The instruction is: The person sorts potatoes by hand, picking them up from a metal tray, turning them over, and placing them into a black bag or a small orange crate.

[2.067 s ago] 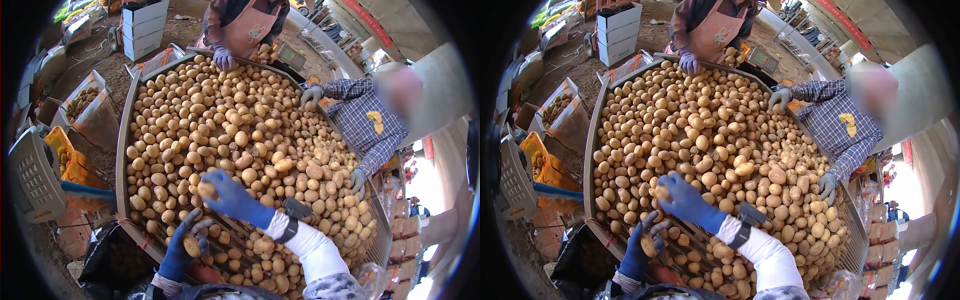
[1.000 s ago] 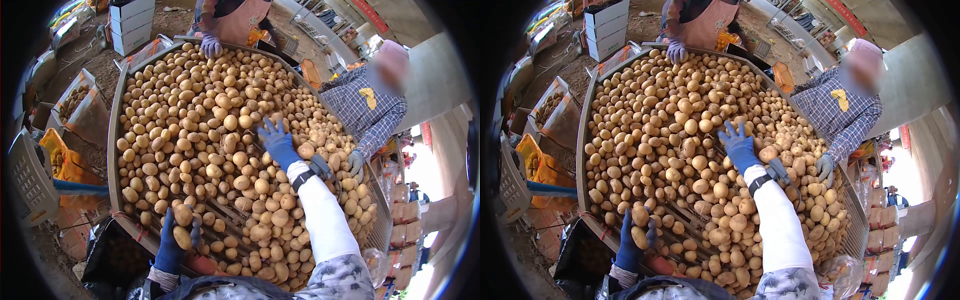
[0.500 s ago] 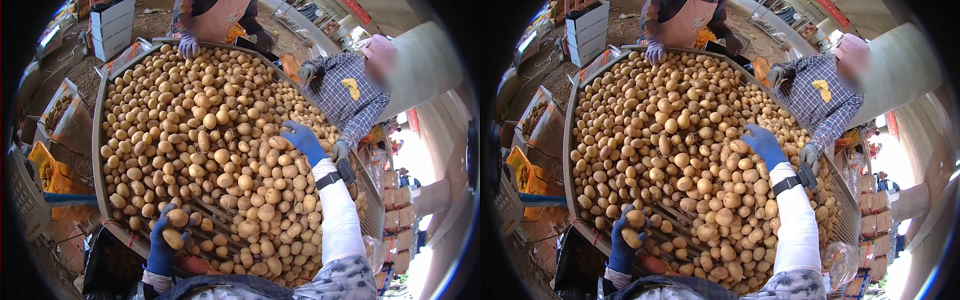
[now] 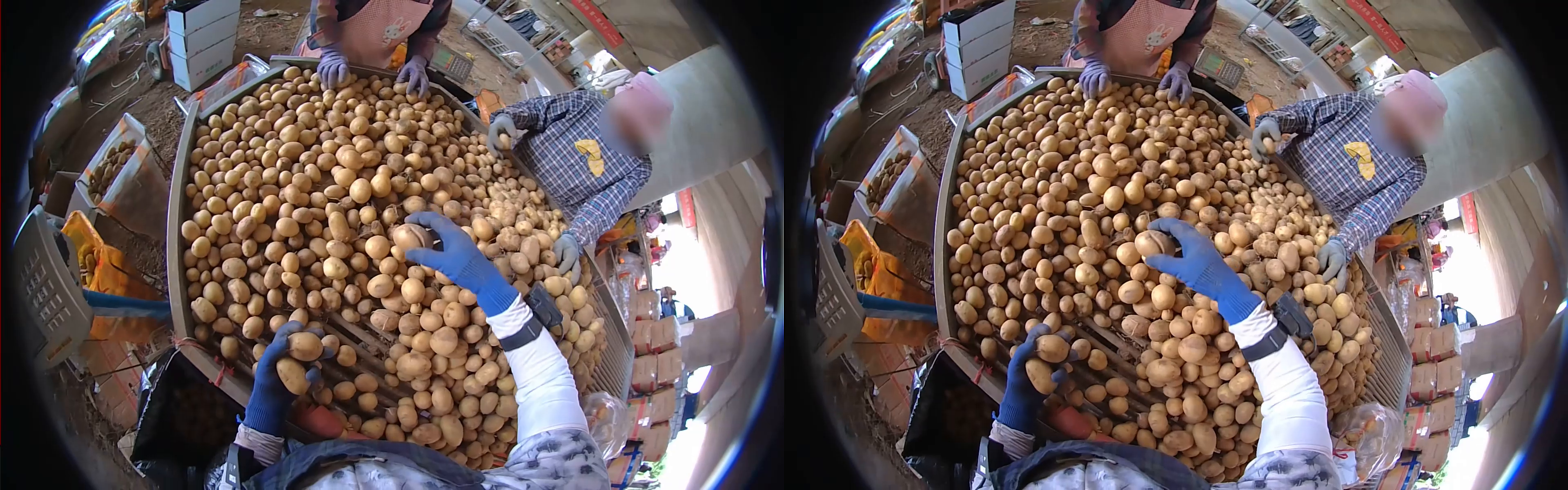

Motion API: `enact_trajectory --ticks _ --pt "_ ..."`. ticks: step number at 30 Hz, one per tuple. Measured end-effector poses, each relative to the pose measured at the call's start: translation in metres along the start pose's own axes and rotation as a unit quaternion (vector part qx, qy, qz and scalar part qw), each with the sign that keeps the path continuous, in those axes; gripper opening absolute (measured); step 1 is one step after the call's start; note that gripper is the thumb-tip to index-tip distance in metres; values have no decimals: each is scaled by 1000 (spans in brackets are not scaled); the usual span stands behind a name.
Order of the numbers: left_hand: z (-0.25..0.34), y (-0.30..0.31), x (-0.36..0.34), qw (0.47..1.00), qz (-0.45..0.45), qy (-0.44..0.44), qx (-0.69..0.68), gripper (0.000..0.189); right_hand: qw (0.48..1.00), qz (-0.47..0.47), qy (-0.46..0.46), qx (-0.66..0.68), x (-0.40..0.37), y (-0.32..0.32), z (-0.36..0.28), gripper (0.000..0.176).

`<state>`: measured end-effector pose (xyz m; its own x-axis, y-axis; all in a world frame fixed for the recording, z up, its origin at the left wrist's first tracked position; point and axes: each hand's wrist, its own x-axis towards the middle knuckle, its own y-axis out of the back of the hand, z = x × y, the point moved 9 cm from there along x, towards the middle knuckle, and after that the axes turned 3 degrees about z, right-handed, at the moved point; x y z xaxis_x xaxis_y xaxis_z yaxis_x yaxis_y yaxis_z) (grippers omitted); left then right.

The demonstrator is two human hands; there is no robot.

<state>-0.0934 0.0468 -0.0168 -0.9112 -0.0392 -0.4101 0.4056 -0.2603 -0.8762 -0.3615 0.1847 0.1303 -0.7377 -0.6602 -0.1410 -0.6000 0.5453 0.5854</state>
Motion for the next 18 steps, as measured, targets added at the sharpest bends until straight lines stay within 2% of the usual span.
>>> enact_trajectory --ticks 1,2,6,8,10,12,16,18 --pt "-2 4 0 998 49 -3 -34 38 995 22 59 -76 -4 -3 -13 61" --pt "-1 6 -1 998 52 -5 -35 38 980 45 118 -152 -8 -7 -27 62" --pt "-2 4 0 998 27 -3 -58 37 978 26 138 -152 -15 -25 -35 64" --pt "-2 2 0 998 22 0 -61 37 998 -19 43 -42 -25 -44 -26 59" --pt "-1 -2 0 999 -10 7 -45 41 990 -117 -77 20 -47 -78 -8 58" --pt "-2 -1 2 999 -11 12 -47 41 976 -200 -60 69 -72 -114 -3 57" --pt "-1 2 0 1000 7 -2 -28 43 964 -242 -72 89 -102 -141 3 54" --pt "-2 -1 0 1000 18 -6 -21 43 948 -294 -112 49 -116 -147 5 49"
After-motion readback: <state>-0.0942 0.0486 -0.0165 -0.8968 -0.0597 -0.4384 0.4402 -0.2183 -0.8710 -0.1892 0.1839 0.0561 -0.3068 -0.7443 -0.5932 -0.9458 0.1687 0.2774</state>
